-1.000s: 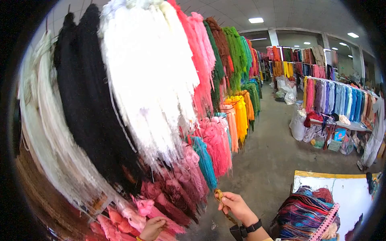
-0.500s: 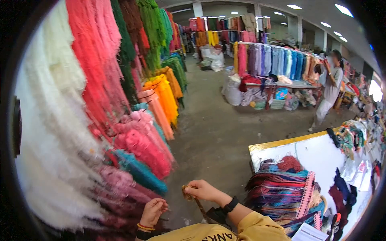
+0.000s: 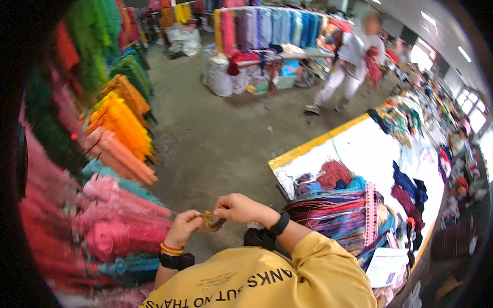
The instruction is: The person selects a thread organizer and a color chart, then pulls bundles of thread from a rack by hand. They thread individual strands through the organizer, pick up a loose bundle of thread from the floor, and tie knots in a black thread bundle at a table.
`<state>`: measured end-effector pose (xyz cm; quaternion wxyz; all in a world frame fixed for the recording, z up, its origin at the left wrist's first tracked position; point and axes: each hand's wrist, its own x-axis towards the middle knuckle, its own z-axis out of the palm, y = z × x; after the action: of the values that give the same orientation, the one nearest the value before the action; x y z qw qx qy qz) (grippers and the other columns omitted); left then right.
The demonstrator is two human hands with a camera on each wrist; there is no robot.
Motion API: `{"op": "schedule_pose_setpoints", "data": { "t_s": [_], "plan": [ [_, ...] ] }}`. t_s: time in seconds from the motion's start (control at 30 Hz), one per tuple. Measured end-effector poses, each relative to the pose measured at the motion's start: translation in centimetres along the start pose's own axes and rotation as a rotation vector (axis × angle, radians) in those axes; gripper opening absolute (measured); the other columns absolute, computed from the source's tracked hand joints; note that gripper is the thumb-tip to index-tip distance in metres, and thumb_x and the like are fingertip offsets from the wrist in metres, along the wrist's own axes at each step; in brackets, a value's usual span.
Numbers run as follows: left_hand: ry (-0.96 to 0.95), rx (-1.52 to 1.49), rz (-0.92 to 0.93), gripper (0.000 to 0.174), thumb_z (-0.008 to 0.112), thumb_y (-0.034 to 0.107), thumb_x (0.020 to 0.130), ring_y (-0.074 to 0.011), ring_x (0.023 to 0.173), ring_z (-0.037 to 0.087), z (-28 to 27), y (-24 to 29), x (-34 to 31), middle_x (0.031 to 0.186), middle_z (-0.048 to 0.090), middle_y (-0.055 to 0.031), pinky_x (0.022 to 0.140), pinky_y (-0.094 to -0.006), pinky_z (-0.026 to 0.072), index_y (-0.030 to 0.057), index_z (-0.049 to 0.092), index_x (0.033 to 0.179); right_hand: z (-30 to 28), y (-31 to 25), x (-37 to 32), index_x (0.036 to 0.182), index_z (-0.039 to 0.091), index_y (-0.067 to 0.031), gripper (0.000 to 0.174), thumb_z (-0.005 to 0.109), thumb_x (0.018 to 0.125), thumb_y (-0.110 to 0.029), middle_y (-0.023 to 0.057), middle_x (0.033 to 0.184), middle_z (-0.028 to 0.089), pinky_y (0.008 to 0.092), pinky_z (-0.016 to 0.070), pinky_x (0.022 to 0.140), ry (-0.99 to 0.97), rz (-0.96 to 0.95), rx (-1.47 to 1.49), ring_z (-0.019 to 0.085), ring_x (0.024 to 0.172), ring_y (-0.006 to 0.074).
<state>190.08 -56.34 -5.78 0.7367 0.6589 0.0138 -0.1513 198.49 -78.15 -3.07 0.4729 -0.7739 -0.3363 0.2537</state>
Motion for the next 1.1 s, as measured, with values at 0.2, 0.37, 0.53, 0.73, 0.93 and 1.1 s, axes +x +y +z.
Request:
{"op": "schedule_pose_setpoints", "data": {
  "t_s": [0.2, 0.37, 0.53, 0.73, 0.93, 1.1],
  "plan": [
    [0.013, -0.033, -0.026, 0.011, 0.054, 0.010, 0.087, -0.0067, 0.061, 0.049, -3.2, 3.5, 11.5, 0.069, 0.055, 0.0006, 0.060, -0.0205, 0.0406, 0.0005, 0.058, 0.085, -7.3, 4.2, 5.5, 0.089, 0.062, -0.0063, 0.025, 0.058, 0.080, -0.029, 0.0148, 0.076, 0.062, 0.0419, 0.0457, 0.065, -0.053, 0.143, -0.365, 0.059, 0.074, 0.0338],
    [0.079, -0.177, 0.046, 0.011, 0.054, 0.012, 0.088, -0.0077, 0.065, 0.051, -7.5, 6.3, 19.7, 0.075, 0.057, -0.0007, 0.060, -0.0205, 0.0403, 0.0016, 0.057, 0.089, -12.8, 6.3, 10.6, 0.090, 0.062, -0.0066, 0.024, 0.055, 0.082, -0.029, 0.0157, 0.078, 0.062, 0.0432, 0.0459, 0.067, 0.031, 0.254, -0.383, 0.059, 0.077, 0.0346],
    [0.084, -0.120, -0.037, 0.014, 0.055, 0.014, 0.087, -0.0075, 0.070, 0.052, -11.6, 6.4, 26.9, 0.080, 0.058, 0.0002, 0.061, -0.0200, 0.0400, 0.0026, 0.059, 0.095, -17.5, 7.6, 15.0, 0.090, 0.062, -0.0045, 0.026, 0.054, 0.083, -0.028, 0.0166, 0.078, 0.062, 0.0427, 0.0450, 0.066, 0.166, 0.305, -0.217, 0.058, 0.075, 0.0355],
    [-0.165, -0.003, -0.138, 0.014, 0.056, 0.015, 0.087, -0.0072, 0.072, 0.054, -15.8, 8.3, 36.9, 0.082, 0.059, 0.0003, 0.062, -0.0198, 0.0400, 0.0029, 0.059, 0.093, -20.2, 8.4, 19.7, 0.080, 0.056, 0.0010, 0.023, 0.058, 0.084, -0.022, 0.0083, 0.061, 0.053, 0.0304, 0.0418, 0.054, 0.387, 0.386, 0.141, 0.051, 0.054, 0.0156],
    [-0.181, 0.043, -0.108, 0.013, 0.055, 0.014, 0.087, -0.0073, 0.071, 0.053, -21.6, 11.3, 42.9, 0.084, 0.061, -0.0005, 0.063, -0.0207, 0.0401, 0.0036, 0.059, 0.093, -22.8, 7.2, 28.4, 0.078, 0.053, 0.0012, 0.024, 0.058, 0.086, -0.021, 0.0058, 0.058, 0.049, 0.0295, 0.0403, 0.051, 0.418, 0.400, 0.160, 0.048, 0.051, 0.0114],
    [-0.076, 0.027, -0.158, 0.011, 0.055, 0.014, 0.087, -0.0075, 0.070, 0.053, -26.0, 10.8, 45.6, 0.083, 0.062, -0.0010, 0.063, -0.0213, 0.0402, 0.0043, 0.059, 0.091, -24.8, 7.6, 34.7, 0.085, 0.057, 0.0006, 0.024, 0.058, 0.085, -0.024, 0.0100, 0.062, 0.054, 0.0322, 0.0419, 0.056, 0.349, 0.308, 0.072, 0.053, 0.058, 0.0182]
  ]
}}
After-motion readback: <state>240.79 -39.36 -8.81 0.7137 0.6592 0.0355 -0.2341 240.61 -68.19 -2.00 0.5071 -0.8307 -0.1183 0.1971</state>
